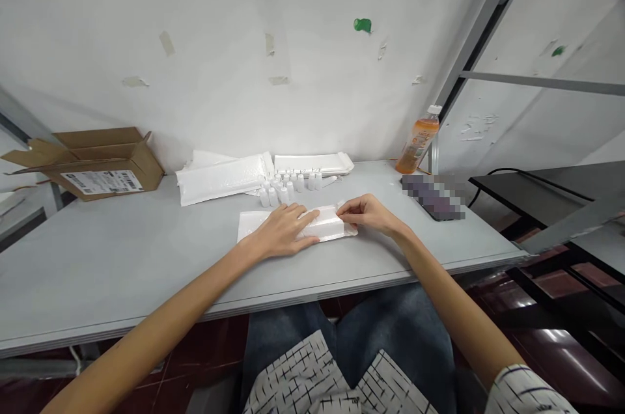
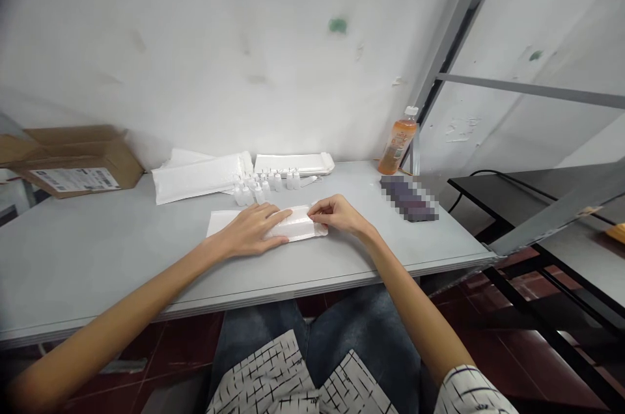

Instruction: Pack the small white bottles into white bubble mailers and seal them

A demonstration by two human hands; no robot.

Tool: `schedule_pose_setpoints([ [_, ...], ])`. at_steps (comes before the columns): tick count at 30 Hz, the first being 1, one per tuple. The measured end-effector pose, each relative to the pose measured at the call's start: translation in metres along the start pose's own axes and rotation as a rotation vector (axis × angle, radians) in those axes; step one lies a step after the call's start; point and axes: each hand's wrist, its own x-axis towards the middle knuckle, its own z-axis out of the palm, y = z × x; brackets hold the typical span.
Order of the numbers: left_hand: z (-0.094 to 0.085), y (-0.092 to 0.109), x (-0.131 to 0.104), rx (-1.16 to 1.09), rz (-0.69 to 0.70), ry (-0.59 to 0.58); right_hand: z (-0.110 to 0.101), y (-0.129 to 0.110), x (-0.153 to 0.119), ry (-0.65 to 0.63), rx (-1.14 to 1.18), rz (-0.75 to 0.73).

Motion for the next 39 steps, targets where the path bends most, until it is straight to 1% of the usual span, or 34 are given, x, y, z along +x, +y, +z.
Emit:
schedule_pose_setpoints([
  [2, 0.000, 0.004, 0.002, -0.018, -0.011, -0.014, 0.002, 0.000, -0.001, -0.074, 0.019, 0.006],
  [4, 0.001, 0.006, 0.003, -0.024, -0.021, -0.009, 0.002, 0.002, -0.001, -0.175, 0.021, 0.006],
  [6, 0.004, 0.006, 0.003, -0.023, -0.031, 0.009, 0.001, 0.004, -0.002, -0.233, 0.007, -0.001],
  [8, 0.006, 0.006, 0.002, -0.030, -0.038, 0.030, 0.001, 0.006, -0.002, -0.228, -0.003, 0.002],
  [13, 0.008, 0.005, 0.000, -0.091, -0.036, 0.116, 0.008, 0.005, -0.002, -0.152, 0.039, 0.007],
  [15, 0.007, 0.005, 0.000, -0.112, -0.041, 0.149, 0.011, 0.003, -0.002, -0.063, 0.040, -0.015],
  [17, 0.006, 0.004, -0.001, -0.127, -0.055, 0.172, 0.012, 0.000, -0.001, 0.066, 0.028, -0.027],
  [19, 0.004, 0.003, -0.002, -0.141, -0.073, 0.183, 0.010, -0.001, 0.000, 0.226, 0.037, -0.064],
  [22, 0.001, 0.001, -0.003, -0.170, -0.112, 0.206, 0.004, -0.002, 0.000, 0.521, 0.069, -0.157],
  [23, -0.001, 0.001, -0.004, -0.179, -0.121, 0.220, 0.002, -0.002, 0.000, 0.594, 0.075, -0.171],
  [24, -0.002, 0.001, -0.004, -0.187, -0.128, 0.237, 0.000, -0.001, -0.001, 0.625, 0.075, -0.167],
  [25, -0.004, 0.001, -0.004, -0.196, -0.132, 0.252, -0.002, -0.001, -0.001, 0.601, 0.073, -0.143],
  [26, -0.006, 0.002, -0.005, -0.204, -0.133, 0.258, -0.002, -0.001, -0.002, 0.532, 0.075, -0.107],
  [27, -0.007, 0.003, -0.005, -0.212, -0.132, 0.251, -0.002, -0.001, -0.003, 0.437, 0.082, -0.068],
  [29, -0.007, 0.007, -0.007, -0.222, -0.128, 0.198, 0.000, -0.001, -0.004, 0.273, 0.114, -0.008],
  [30, -0.007, 0.009, -0.008, -0.220, -0.125, 0.162, 0.002, -0.001, -0.004, 0.235, 0.136, 0.006],
  [32, -0.004, 0.014, -0.012, -0.198, -0.121, 0.120, 0.007, -0.002, -0.002, 0.236, 0.179, -0.003],
  [33, -0.002, 0.017, -0.014, -0.179, -0.123, 0.120, 0.010, -0.003, -0.001, 0.251, 0.196, -0.016],
  [36, -0.001, 0.022, -0.019, -0.115, -0.154, 0.162, 0.016, -0.006, 0.004, 0.262, 0.250, -0.069],
  [39, -0.008, 0.020, -0.025, -0.071, -0.193, 0.199, 0.016, -0.010, 0.007, 0.277, 0.312, -0.111],
])
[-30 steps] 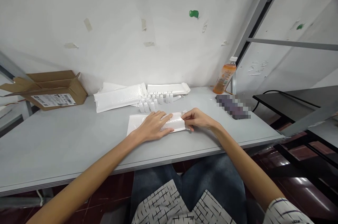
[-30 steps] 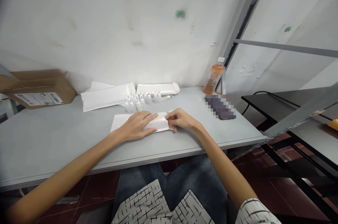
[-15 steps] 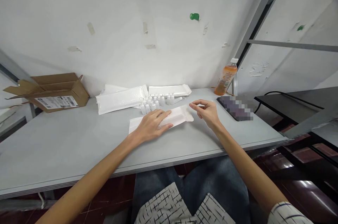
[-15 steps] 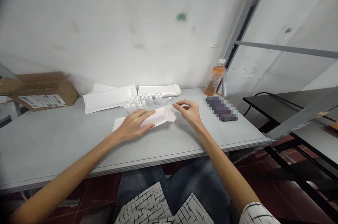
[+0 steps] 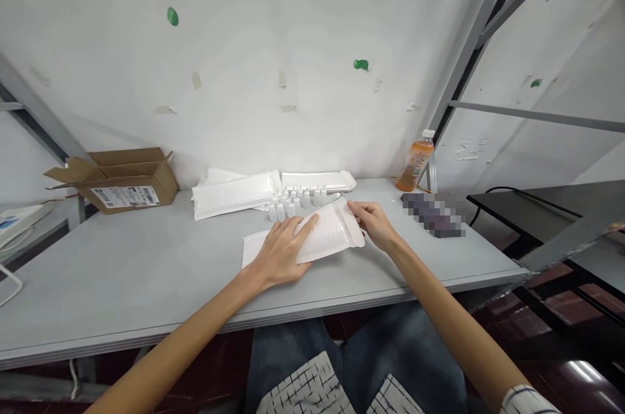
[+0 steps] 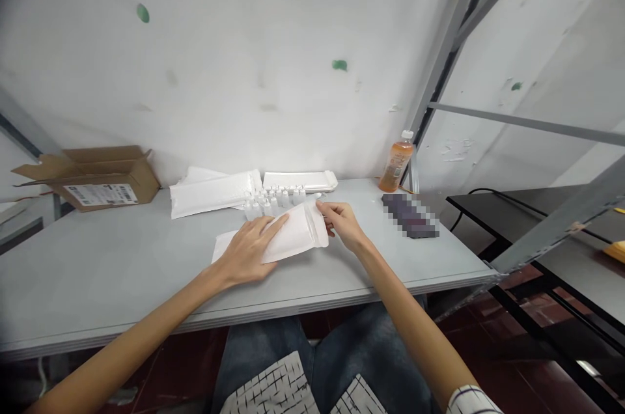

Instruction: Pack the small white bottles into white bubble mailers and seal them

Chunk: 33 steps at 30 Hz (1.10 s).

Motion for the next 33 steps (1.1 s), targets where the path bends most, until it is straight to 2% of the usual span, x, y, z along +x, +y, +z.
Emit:
schedule_pose_setpoints([
  [3, -0.022, -0.012, -0.004, 0.042, -0.008, 0.089, -0.006, -0.004, 0.003, 0.037, -0.014, -0.004],
  [5, -0.043, -0.028, -0.008, 0.087, -0.033, 0.162, -0.014, -0.005, 0.007, 0.079, -0.065, -0.002],
  [9, -0.083, -0.074, -0.013, 0.138, -0.190, 0.270, -0.032, 0.000, 0.018, 0.188, -0.123, 0.016],
  [12, -0.097, -0.114, -0.009, 0.166, -0.345, 0.349, -0.042, 0.006, 0.028, 0.247, -0.125, 0.036],
  [15, -0.092, -0.152, 0.005, 0.303, -0.338, 0.259, -0.046, 0.012, 0.036, 0.256, -0.166, 0.058],
  [18, -0.074, -0.184, 0.023, 0.407, -0.297, 0.121, -0.045, 0.015, 0.042, 0.257, -0.211, 0.069],
  [22, -0.050, -0.213, 0.035, 0.532, -0.290, 0.008, -0.048, 0.017, 0.050, 0.269, -0.264, 0.060],
  [24, -0.041, -0.218, 0.033, 0.556, -0.308, 0.015, -0.052, 0.017, 0.056, 0.282, -0.315, 0.043],
  [27, -0.032, -0.213, 0.026, 0.556, -0.342, 0.051, -0.061, 0.014, 0.069, 0.302, -0.486, -0.002],
  [31, -0.018, -0.204, 0.018, 0.510, -0.432, 0.088, -0.071, 0.009, 0.096, 0.300, -0.979, -0.133],
  [33, -0.009, -0.203, 0.016, 0.468, -0.470, 0.085, -0.073, 0.010, 0.112, 0.236, -1.181, -0.187],
])
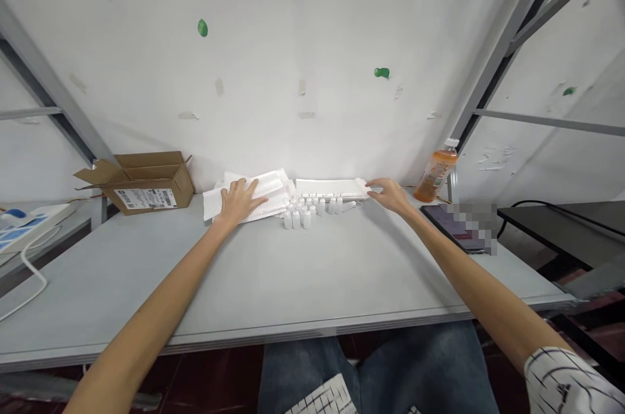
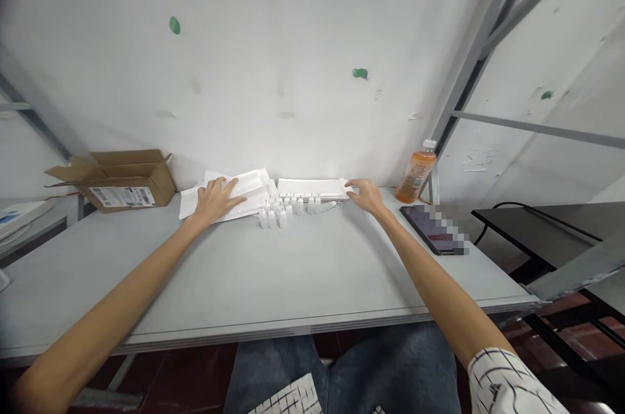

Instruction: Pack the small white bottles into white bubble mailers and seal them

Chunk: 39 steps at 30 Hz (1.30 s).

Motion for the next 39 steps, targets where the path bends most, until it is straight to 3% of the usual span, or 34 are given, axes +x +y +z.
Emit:
schedule_pose_setpoints([
  [3, 0.010, 0.001, 0.001, -0.029, 0.000, -0.007, 0.014, 0.003, 0.021, -0.143, -0.123, -0.099],
  [9, 0.011, -0.010, -0.004, -0.056, 0.159, -0.045, 0.036, 0.006, 0.035, -0.340, -0.215, -0.111],
  [13, 0.006, -0.023, -0.019, -0.062, 0.236, -0.049, 0.038, 0.002, 0.028, -0.305, -0.291, -0.122],
  [18, 0.002, -0.033, -0.034, -0.015, 0.235, 0.006, 0.040, -0.006, 0.023, -0.216, -0.343, -0.128],
  [22, -0.003, -0.033, -0.043, -0.027, 0.220, 0.028, 0.040, -0.008, 0.025, -0.067, -0.330, -0.075],
  [26, -0.011, -0.028, -0.051, -0.061, 0.206, 0.037, 0.024, -0.008, 0.030, 0.104, -0.315, -0.042],
  [31, -0.027, -0.017, -0.052, -0.200, 0.152, 0.120, -0.020, -0.011, 0.017, 0.228, -0.262, -0.053],
  [35, -0.049, -0.003, -0.043, -0.462, -0.029, 0.344, -0.055, -0.017, -0.027, 0.329, -0.155, -0.187],
  [39, -0.081, 0.022, -0.034, -0.681, -0.076, 0.550, -0.073, -0.026, -0.089, 0.269, -0.078, -0.388],
])
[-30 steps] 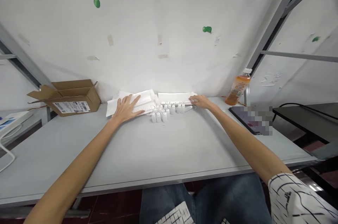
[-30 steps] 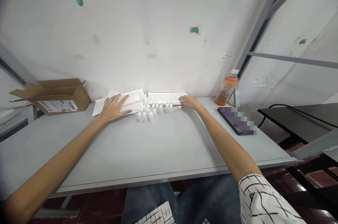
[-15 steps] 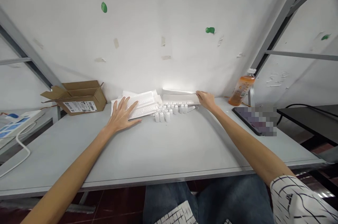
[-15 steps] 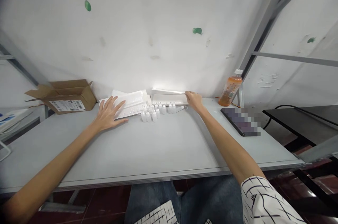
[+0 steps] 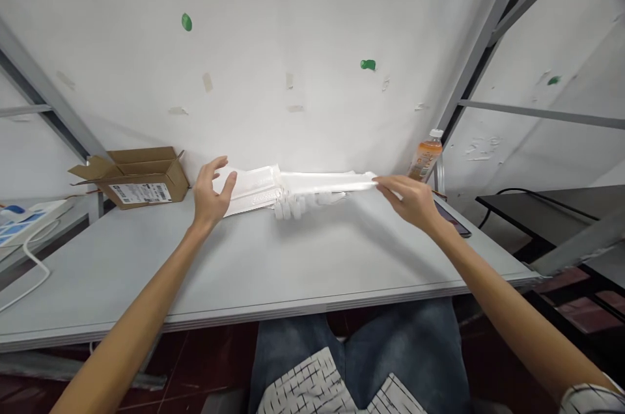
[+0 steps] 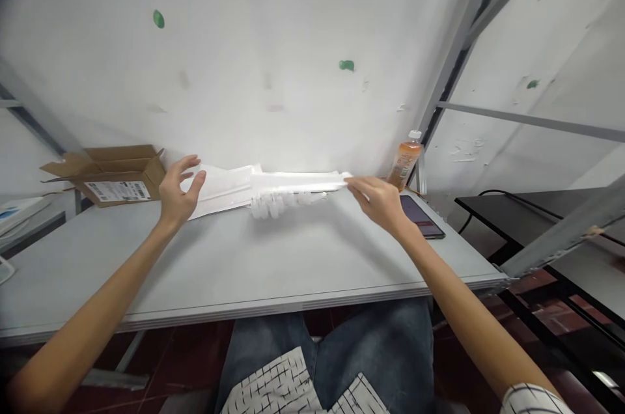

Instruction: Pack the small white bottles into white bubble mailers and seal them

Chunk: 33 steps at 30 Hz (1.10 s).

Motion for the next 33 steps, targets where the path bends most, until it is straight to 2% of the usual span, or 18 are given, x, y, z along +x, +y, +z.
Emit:
schedule_pose_setpoints([
  [2, 0.003, 0.026, 0.003, -0.079, 0.041, 0.005, -0.004, -0.013, -0.021, -0.087, 0.026, -0.118],
  [4, 0.011, 0.055, -0.001, -0.158, 0.099, -0.093, 0.002, -0.023, -0.038, -0.210, 0.047, -0.239],
  [5, 0.017, 0.070, -0.007, -0.214, 0.139, -0.185, 0.008, -0.028, -0.044, -0.263, 0.061, -0.283],
  [7, 0.033, 0.099, -0.024, -0.277, 0.242, -0.446, 0.020, -0.038, -0.051, -0.354, 0.094, -0.333],
  [10, 0.061, 0.128, -0.056, -0.103, 0.466, -0.826, 0.030, -0.050, -0.051, -0.451, 0.153, -0.310],
  [12, 0.077, 0.136, -0.073, 0.015, 0.498, -0.961, 0.031, -0.049, -0.042, -0.459, 0.227, -0.239],
  [13, 0.083, 0.136, -0.080, 0.052, 0.495, -0.992, 0.032, -0.045, -0.035, -0.437, 0.259, -0.180],
  [15, 0.090, 0.134, -0.087, 0.092, 0.488, -1.008, 0.038, -0.030, -0.016, -0.363, 0.276, -0.024],
  [17, 0.092, 0.130, -0.090, 0.115, 0.509, -0.997, 0.052, -0.011, 0.005, -0.306, 0.187, 0.135],
  [19, 0.090, 0.128, -0.089, 0.141, 0.549, -0.989, 0.073, 0.005, 0.022, -0.336, 0.098, 0.221],
  [21, 0.087, 0.127, -0.087, 0.157, 0.584, -0.980, 0.096, 0.015, 0.031, -0.407, 0.041, 0.254],
  [24, 0.084, 0.120, -0.084, 0.119, 0.586, -0.966, 0.121, 0.018, 0.030, -0.464, -0.003, 0.226],
  [27, 0.082, 0.111, -0.084, 0.035, 0.528, -0.980, 0.127, 0.017, 0.021, -0.474, -0.030, 0.193],
  [33, 0.082, 0.102, -0.087, -0.021, 0.442, -0.971, 0.117, 0.015, 0.014, -0.471, -0.045, 0.200],
])
